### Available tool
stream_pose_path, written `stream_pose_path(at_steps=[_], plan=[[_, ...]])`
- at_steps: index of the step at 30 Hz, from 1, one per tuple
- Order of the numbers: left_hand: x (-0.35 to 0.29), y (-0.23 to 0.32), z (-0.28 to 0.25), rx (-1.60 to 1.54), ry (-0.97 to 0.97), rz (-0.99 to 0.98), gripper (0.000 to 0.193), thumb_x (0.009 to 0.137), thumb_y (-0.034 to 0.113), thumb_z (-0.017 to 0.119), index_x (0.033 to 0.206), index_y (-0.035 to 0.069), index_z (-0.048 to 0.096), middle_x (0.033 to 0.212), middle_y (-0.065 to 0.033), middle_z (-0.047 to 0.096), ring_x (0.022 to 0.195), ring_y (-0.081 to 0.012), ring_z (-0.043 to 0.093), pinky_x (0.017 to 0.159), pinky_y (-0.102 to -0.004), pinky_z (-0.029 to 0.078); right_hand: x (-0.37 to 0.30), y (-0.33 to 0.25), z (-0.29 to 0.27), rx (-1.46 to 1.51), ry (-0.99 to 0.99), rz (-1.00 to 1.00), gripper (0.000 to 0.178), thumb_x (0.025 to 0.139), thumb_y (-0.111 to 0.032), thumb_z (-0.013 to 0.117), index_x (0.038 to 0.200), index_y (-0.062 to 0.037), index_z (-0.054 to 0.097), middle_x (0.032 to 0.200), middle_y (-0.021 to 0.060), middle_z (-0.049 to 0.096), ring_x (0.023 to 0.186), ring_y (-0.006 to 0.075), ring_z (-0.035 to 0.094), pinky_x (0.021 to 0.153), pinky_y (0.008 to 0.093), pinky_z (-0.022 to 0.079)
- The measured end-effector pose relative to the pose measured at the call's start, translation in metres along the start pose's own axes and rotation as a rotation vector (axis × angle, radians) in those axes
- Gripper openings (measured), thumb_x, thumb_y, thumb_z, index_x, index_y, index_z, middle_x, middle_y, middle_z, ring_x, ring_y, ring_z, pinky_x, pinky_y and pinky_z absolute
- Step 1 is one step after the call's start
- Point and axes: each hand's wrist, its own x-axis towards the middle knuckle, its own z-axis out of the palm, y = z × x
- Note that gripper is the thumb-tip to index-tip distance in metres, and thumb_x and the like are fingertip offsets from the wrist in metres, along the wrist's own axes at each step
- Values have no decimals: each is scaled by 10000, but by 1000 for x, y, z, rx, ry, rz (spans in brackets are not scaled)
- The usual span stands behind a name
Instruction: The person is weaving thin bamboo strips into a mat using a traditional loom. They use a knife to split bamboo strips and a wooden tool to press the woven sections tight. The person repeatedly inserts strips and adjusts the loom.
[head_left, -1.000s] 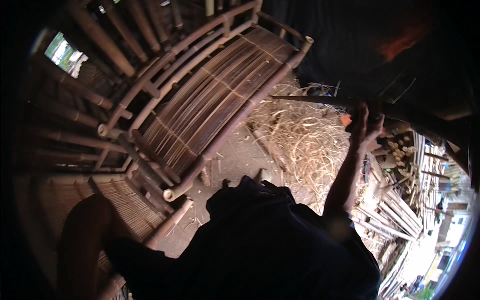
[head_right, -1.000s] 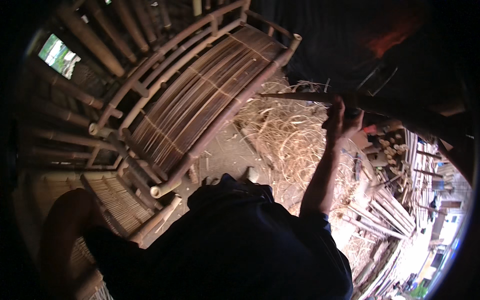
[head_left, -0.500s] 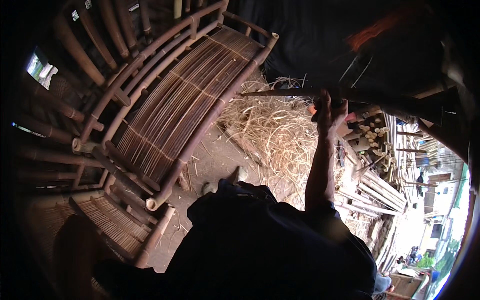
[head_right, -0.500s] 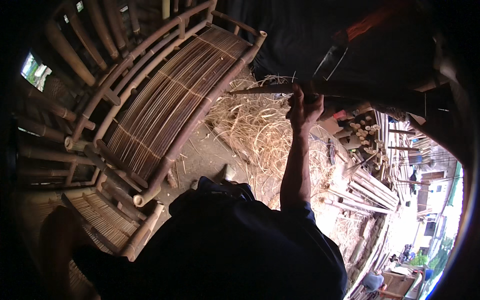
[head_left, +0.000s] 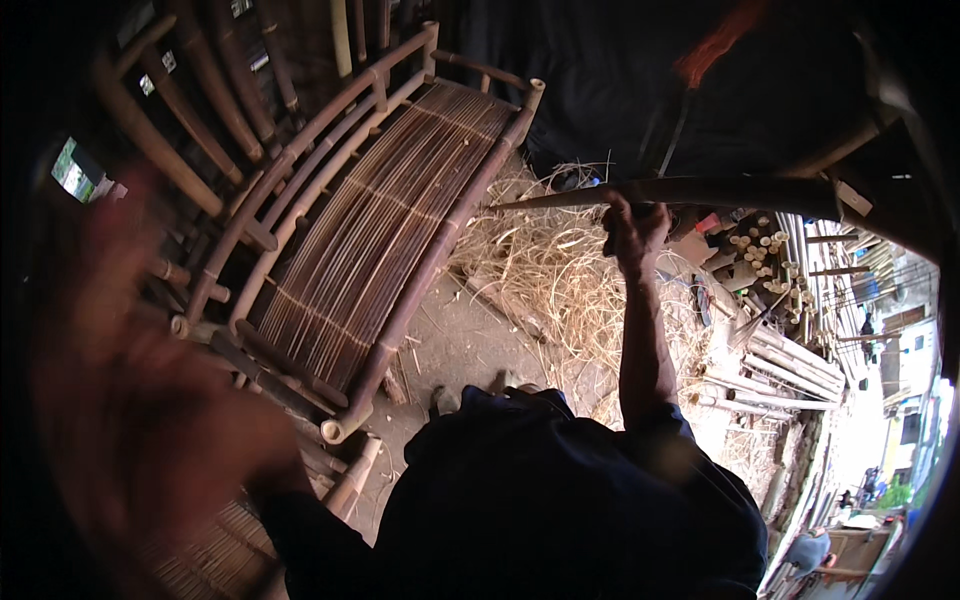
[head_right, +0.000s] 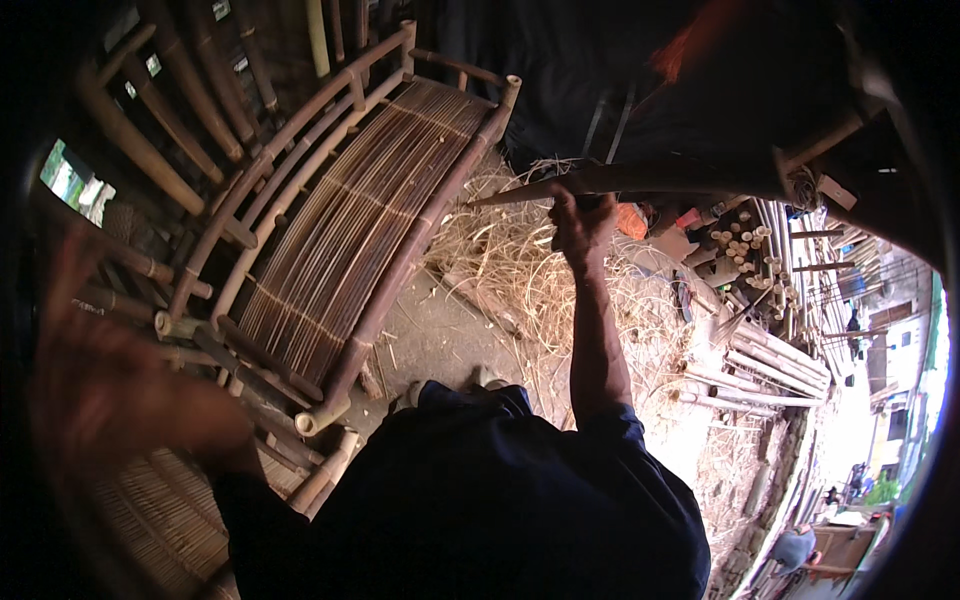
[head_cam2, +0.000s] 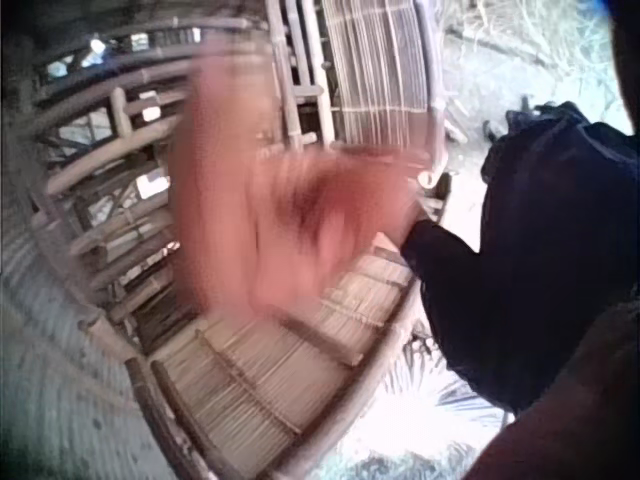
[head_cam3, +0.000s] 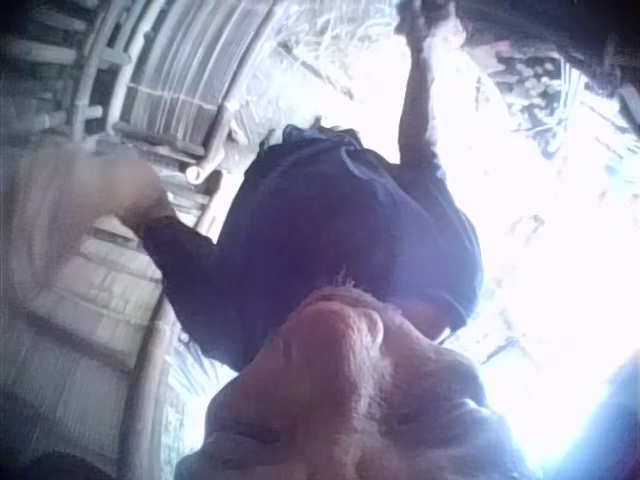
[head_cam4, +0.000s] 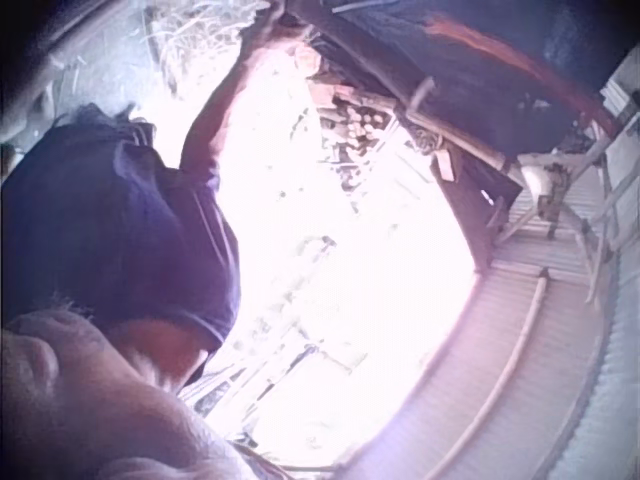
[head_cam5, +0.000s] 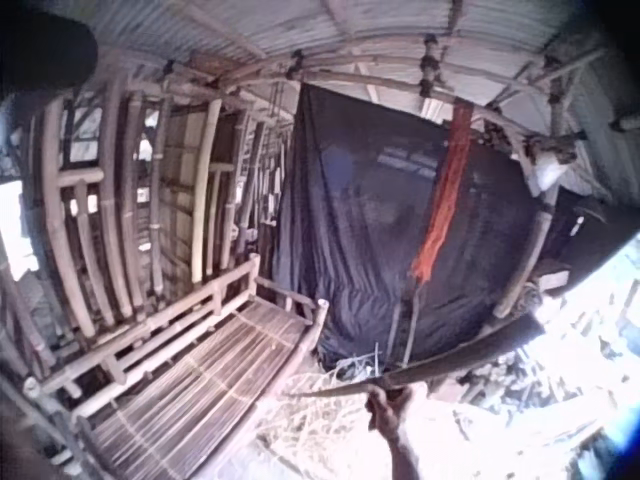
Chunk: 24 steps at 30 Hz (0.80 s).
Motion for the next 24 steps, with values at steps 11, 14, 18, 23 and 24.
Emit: stream_pose_path(at_steps=[11,14,18,23,24], plan=[[21,-30,267,-871,-356,-238,340,898,285,656,1099,13,618,921,-102,694,860,-169,688,747,-297,556,-17,-25,-13,10,-216,179,601,718,-183,863,1176,16,528,924,76,657,773,108,605,633,250,504],[22,-6,301,-855,-221,-179,273,966,265,576,926,-1,625,774,-76,648,715,-114,635,672,-285,548,-22,-18,-60,-191,-184,156,581,713,-207,869,1132,21,538,909,92,661,759,111,600,608,253,501],[24,12,342,-787,60,-308,352,1010,316,495,826,26,569,665,-8,515,597,-95,501,572,-255,457,-40,-33,-134,-113,-166,287,452,831,-213,735,1115,45,496,792,81,598,630,131,569,530,275,469],[23,20,395,-399,377,-345,386,1009,322,504,802,0,559,656,-17,487,592,-97,477,579,-252,450,-69,-51,-210,18,-160,216,409,894,-193,625,1197,27,462,821,75,596,681,134,596,559,278,494],[26,26,402,-375,401,-352,393,1009,323,505,801,-6,562,654,-15,482,593,-97,476,583,-252,454,-71,-61,-219,57,-137,169,416,900,-192,616,1215,26,453,854,80,605,710,134,607,575,273,506]])
